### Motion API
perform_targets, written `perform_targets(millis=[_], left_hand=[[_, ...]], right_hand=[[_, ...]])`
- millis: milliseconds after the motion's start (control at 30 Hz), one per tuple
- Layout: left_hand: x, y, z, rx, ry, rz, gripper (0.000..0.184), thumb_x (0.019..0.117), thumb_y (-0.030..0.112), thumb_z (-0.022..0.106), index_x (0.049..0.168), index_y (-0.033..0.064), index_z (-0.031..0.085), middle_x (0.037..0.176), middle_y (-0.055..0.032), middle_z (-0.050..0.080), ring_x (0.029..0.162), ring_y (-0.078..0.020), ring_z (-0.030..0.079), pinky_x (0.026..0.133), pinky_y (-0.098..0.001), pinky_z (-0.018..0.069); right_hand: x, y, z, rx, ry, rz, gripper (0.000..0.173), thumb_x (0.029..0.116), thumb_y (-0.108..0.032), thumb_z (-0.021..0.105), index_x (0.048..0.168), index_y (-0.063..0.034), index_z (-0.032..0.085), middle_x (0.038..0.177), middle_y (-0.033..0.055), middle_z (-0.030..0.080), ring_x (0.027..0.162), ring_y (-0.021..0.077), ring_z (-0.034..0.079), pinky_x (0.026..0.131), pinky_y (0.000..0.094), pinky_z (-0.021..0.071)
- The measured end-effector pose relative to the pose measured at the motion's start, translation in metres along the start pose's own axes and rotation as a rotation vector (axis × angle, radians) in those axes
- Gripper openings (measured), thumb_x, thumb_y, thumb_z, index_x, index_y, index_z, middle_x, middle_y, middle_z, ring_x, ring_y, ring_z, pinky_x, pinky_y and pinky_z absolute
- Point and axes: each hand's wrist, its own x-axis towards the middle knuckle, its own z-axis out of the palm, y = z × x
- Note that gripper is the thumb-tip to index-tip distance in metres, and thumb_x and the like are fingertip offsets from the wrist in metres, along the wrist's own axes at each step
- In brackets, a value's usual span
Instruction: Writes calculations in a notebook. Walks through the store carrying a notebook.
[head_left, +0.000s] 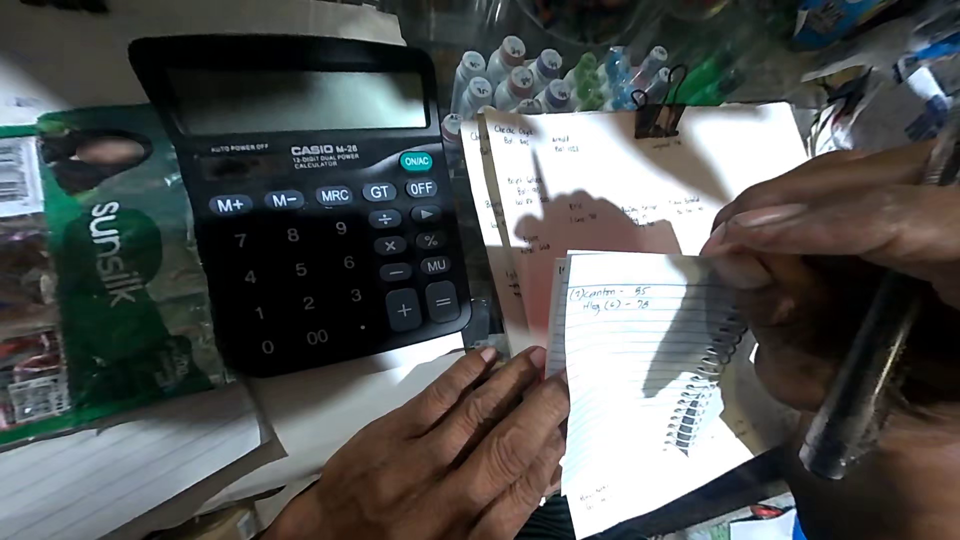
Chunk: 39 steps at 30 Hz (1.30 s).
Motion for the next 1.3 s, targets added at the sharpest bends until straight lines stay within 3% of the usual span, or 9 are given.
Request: perform_targets(millis=[300,700,1300], left_hand=[[-0.001,0.000,0.000,-0.026,0.007,0.007,0.032,0.1016,0.027,0.063,0.123,0.0031,0.065,0.134,-0.0146,0.066,0.133,-0.0287,0.058,0.115,-0.0427,0.0432],[-0.001,-0.002,-0.002,-0.026,-0.012,0.022,0.028,0.1029,0.025,0.061,0.121,0.0035,0.064,0.133,-0.0146,0.066,0.133,-0.0283,0.057,0.115,-0.0429,0.0420],[0.000,-0.002,-0.002,0.013,-0.028,0.034,0.030,0.1042,0.026,0.058,0.122,0.0031,0.063,0.134,-0.0143,0.066,0.134,-0.0273,0.057,0.115,-0.0419,0.0412]], right_hand=[[0.000,0.005,0.004,0.003,0.027,-0.034,0.015,0.0960,-0.007,0.068,0.110,-0.0016,0.070,0.105,0.0072,0.072,0.099,0.0173,0.070,0.084,0.0313,0.0599],[0.002,0.008,0.012,0.004,0.015,-0.064,0.014,0.0977,-0.004,0.065,0.111,-0.0002,0.068,0.106,0.0084,0.069,0.099,0.0109,0.066,0.084,0.0239,0.0559],[0.006,0.004,0.008,-0.035,-0.004,-0.101,0.014,0.0964,-0.004,0.066,0.109,0.0006,0.069,0.102,0.0088,0.069,0.096,0.0144,0.067,0.082,0.0276,0.0571]])
